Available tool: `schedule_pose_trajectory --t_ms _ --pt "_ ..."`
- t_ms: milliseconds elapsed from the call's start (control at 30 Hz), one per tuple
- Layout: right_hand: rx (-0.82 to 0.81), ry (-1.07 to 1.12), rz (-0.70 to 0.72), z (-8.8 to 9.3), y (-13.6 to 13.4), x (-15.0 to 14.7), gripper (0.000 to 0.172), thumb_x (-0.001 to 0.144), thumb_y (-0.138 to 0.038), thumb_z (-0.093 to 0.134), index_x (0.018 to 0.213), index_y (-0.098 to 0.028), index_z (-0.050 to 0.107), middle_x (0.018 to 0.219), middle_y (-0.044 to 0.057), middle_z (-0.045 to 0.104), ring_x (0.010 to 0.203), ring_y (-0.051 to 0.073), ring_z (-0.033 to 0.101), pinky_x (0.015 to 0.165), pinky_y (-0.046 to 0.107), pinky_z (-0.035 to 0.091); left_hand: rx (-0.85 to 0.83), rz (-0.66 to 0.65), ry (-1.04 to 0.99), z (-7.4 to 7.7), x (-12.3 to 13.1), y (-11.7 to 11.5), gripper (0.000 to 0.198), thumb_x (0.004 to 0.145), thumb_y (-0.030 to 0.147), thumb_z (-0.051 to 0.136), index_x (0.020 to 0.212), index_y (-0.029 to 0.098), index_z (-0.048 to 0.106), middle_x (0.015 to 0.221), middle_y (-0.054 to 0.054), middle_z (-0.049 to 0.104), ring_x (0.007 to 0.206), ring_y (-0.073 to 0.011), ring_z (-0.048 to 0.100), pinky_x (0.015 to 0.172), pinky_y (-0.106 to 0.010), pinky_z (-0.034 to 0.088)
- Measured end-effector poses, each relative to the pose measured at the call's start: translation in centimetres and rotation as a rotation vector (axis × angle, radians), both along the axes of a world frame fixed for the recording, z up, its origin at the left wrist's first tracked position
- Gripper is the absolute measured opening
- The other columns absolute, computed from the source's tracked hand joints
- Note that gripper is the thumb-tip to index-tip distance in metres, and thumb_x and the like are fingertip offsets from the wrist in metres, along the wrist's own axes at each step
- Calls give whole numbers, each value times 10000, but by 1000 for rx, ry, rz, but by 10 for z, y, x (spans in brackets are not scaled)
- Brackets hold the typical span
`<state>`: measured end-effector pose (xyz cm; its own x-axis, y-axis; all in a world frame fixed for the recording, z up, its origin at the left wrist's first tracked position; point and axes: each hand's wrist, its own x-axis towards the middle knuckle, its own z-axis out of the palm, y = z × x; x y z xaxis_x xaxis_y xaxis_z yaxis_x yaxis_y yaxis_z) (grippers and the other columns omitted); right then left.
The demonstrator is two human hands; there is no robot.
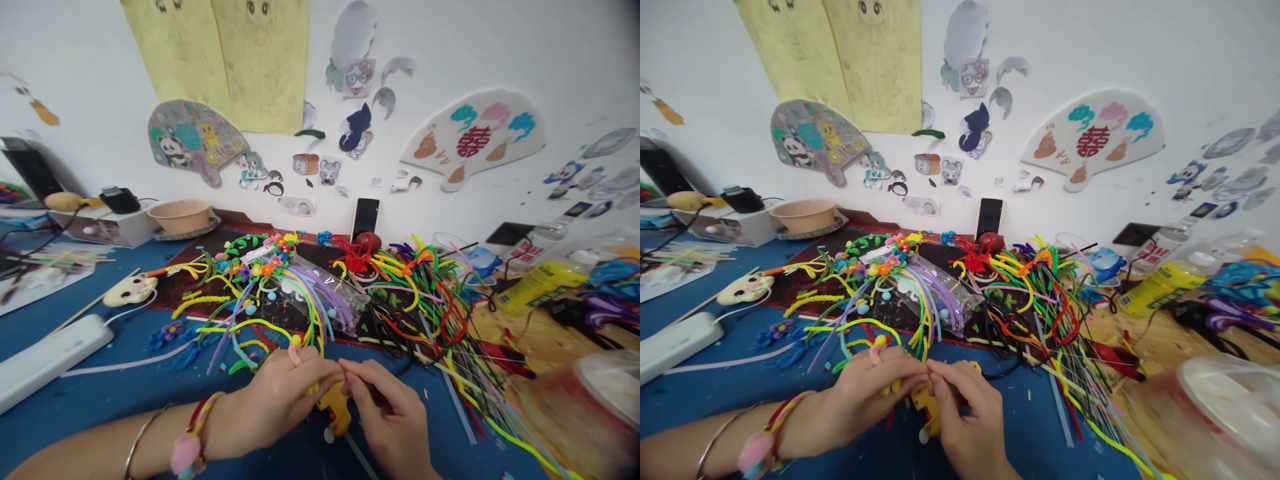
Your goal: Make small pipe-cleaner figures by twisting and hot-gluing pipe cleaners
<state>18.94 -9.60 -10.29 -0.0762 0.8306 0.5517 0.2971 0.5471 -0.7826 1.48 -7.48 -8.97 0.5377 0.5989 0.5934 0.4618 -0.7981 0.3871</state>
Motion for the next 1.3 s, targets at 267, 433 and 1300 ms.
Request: schedule_pose_trajectory --t_ms 267,433,1300 --pt "-37 33 30 -6 -7 -1 334 838 -100 544 1085 -297 652 743 -23 700 668 127 673 564 184 543 134 -4 14 -5 -4 3 122 905 145 466 996 181 539 674 10 596 569 -100 516 530 -209 387" --pt "-73 11 24 -9 -5 0 263 839 -135 561 1043 -256 675 862 6 737 785 155 704 682 206 569 205 20 46 -10 -3 6 123 915 162 439 953 156 555 641 0 610 528 -104 521 487 -209 382" --pt "119 -198 -73 -6 15 3 131 859 -128 525 871 -190 640 756 30 670 672 143 633 597 232 515 -1196 191 -535 4 21 13 203 769 346 579 700 156 582 348 111 368 284 -40 310 315 -150 206"
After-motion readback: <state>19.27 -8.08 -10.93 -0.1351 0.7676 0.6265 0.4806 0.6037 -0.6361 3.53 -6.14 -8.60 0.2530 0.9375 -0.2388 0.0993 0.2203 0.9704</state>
